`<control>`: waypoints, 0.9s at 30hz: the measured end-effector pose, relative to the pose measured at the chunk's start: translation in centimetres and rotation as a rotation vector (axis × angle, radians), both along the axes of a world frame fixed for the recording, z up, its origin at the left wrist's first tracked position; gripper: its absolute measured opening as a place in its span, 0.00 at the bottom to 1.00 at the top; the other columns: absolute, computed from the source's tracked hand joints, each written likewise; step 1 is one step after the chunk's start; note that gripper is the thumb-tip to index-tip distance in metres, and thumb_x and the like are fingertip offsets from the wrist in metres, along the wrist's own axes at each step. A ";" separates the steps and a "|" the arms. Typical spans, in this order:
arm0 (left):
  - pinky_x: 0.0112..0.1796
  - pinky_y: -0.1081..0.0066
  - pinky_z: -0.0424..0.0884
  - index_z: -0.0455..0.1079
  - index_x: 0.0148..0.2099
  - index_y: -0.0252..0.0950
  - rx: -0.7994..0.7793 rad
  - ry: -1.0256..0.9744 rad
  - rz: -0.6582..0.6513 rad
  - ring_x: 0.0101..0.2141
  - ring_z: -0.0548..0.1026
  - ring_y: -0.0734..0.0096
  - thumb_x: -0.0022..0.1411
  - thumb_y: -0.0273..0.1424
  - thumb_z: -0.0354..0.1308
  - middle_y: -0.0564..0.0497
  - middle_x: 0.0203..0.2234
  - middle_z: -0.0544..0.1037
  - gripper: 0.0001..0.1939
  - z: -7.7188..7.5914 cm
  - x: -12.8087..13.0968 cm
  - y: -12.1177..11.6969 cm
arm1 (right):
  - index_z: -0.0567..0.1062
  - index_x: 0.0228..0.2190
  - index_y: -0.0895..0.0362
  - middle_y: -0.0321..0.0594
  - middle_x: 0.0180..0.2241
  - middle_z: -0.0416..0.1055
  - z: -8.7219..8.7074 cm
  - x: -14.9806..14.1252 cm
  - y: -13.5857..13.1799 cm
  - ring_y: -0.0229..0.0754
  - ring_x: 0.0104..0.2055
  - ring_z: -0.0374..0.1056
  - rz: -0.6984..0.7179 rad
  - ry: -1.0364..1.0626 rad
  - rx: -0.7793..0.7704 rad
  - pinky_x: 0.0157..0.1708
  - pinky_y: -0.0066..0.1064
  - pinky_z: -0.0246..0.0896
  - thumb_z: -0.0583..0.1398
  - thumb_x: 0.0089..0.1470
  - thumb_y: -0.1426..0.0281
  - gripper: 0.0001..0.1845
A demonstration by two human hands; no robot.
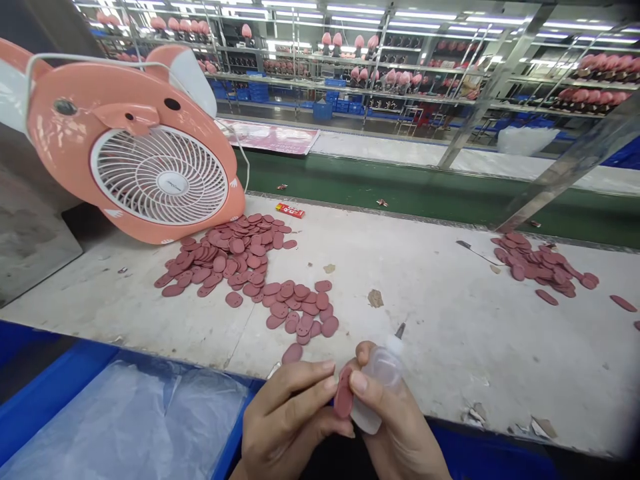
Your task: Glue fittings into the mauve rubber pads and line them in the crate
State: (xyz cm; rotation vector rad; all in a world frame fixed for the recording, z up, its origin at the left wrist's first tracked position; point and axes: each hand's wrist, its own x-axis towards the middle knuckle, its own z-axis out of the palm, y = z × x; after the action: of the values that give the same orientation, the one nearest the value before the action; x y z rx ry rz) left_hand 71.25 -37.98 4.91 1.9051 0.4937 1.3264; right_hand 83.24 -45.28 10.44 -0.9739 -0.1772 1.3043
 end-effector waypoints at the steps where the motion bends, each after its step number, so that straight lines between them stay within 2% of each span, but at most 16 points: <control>1: 0.44 0.71 0.77 0.71 0.57 0.50 0.019 -0.001 -0.005 0.40 0.81 0.66 0.48 0.23 0.71 0.52 0.46 0.82 0.34 -0.1 -0.2 -0.2 | 0.64 0.35 0.53 0.30 0.22 0.69 -0.1 -0.1 -0.1 0.31 0.23 0.62 0.014 0.012 0.020 0.25 0.21 0.55 0.70 0.48 0.62 0.21; 3: 0.43 0.69 0.78 0.71 0.57 0.50 0.030 -0.014 0.022 0.40 0.82 0.63 0.48 0.19 0.70 0.51 0.46 0.82 0.35 -0.2 -0.2 -0.8 | 0.64 0.34 0.54 0.29 0.20 0.67 -0.5 -0.4 -0.3 0.30 0.23 0.61 0.035 0.043 0.051 0.27 0.21 0.54 0.71 0.47 0.63 0.21; 5: 0.41 0.67 0.78 0.73 0.55 0.51 -0.022 -0.034 0.105 0.39 0.82 0.61 0.45 0.19 0.72 0.52 0.44 0.83 0.35 -0.1 -0.1 -1.6 | 0.64 0.33 0.55 0.28 0.20 0.66 -0.9 -0.7 -0.4 0.28 0.22 0.60 0.051 0.035 0.062 0.26 0.21 0.52 0.71 0.46 0.62 0.22; 8: 0.37 0.68 0.78 0.78 0.46 0.55 -0.236 -0.079 0.228 0.34 0.82 0.62 0.41 0.23 0.74 0.55 0.37 0.85 0.30 0.9 0.3 -2.5 | 0.62 0.34 0.54 0.27 0.19 0.64 -1.5 -0.3 -0.5 0.28 0.20 0.58 0.094 -0.094 0.007 0.23 0.20 0.51 0.69 0.48 0.56 0.24; 10: 0.32 0.69 0.78 0.81 0.39 0.53 -0.452 -0.142 0.174 0.28 0.81 0.63 0.41 0.31 0.75 0.54 0.29 0.85 0.20 2.0 0.4 -2.5 | 0.60 0.41 0.53 0.28 0.21 0.65 -1.6 0.5 -1.0 0.30 0.18 0.58 0.160 -0.196 -0.058 0.17 0.19 0.49 0.63 0.51 0.46 0.29; 12: 0.25 0.72 0.76 0.82 0.33 0.48 -0.762 -0.236 0.052 0.22 0.78 0.67 0.42 0.40 0.74 0.53 0.23 0.83 0.13 2.9 0.3 -2.3 | 0.54 0.50 0.49 0.31 0.26 0.68 -1.2 1.7 -1.6 0.33 0.19 0.60 0.183 -0.368 -0.121 0.15 0.20 0.49 0.59 0.51 0.43 0.34; 14: 0.20 0.76 0.73 0.81 0.31 0.44 -1.071 -0.310 -0.035 0.18 0.75 0.73 0.40 0.44 0.74 0.53 0.20 0.81 0.16 3.4 0.2 -2.0 | 0.52 0.52 0.46 0.32 0.30 0.70 -0.5 2.8 -2.4 0.35 0.23 0.62 0.139 -0.626 -0.205 0.21 0.23 0.57 0.63 0.51 0.50 0.35; 16: 0.18 0.79 0.70 0.80 0.31 0.41 -1.273 -0.344 -0.089 0.18 0.74 0.75 0.37 0.45 0.75 0.53 0.19 0.79 0.19 3.5 0.0 -1.8 | 0.58 0.51 0.45 0.34 0.34 0.71 0.3 3.6 -3.1 0.36 0.29 0.64 0.078 -0.849 -0.295 0.28 0.26 0.61 0.66 0.49 0.55 0.32; 19: 0.16 0.80 0.69 0.79 0.30 0.38 -1.393 -0.358 -0.166 0.19 0.73 0.76 0.39 0.46 0.74 0.52 0.21 0.80 0.19 3.2 -0.2 -1.5 | 0.67 0.50 0.47 0.38 0.31 0.73 1.5 4.3 -3.8 0.39 0.26 0.64 0.034 -0.906 -0.393 0.24 0.29 0.61 0.63 0.49 0.50 0.29; 22: 0.16 0.82 0.69 0.79 0.31 0.37 -1.449 -0.360 -0.209 0.20 0.73 0.77 0.40 0.44 0.74 0.50 0.24 0.81 0.19 2.9 -0.2 -1.4 | 0.70 0.49 0.49 0.34 0.19 0.66 2.4 4.7 -4.2 0.38 0.18 0.57 -0.067 -0.845 -0.447 0.19 0.29 0.52 0.62 0.48 0.46 0.31; 25: 0.16 0.82 0.70 0.80 0.34 0.38 -1.495 -0.402 -0.251 0.19 0.73 0.77 0.41 0.42 0.75 0.53 0.22 0.80 0.19 2.9 -0.1 -1.5 | 0.69 0.45 0.46 0.32 0.19 0.63 2.7 5.3 -4.7 0.34 0.17 0.50 -0.140 -0.737 -0.412 0.19 0.27 0.41 0.66 0.42 0.48 0.30; 27: 0.16 0.81 0.71 0.80 0.37 0.40 -1.519 -0.431 -0.274 0.20 0.75 0.77 0.43 0.42 0.74 0.54 0.22 0.80 0.19 2.9 -0.1 -1.6 | 0.69 0.42 0.45 0.30 0.17 0.60 2.4 5.7 -5.0 0.33 0.17 0.47 -0.155 -0.603 -0.326 0.19 0.27 0.38 0.69 0.38 0.51 0.29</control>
State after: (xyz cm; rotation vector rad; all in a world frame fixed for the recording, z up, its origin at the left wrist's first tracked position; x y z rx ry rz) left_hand 71.19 -39.61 7.81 0.3898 0.6767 0.6841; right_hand 88.98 -50.31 12.86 -1.6155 -0.3494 0.8805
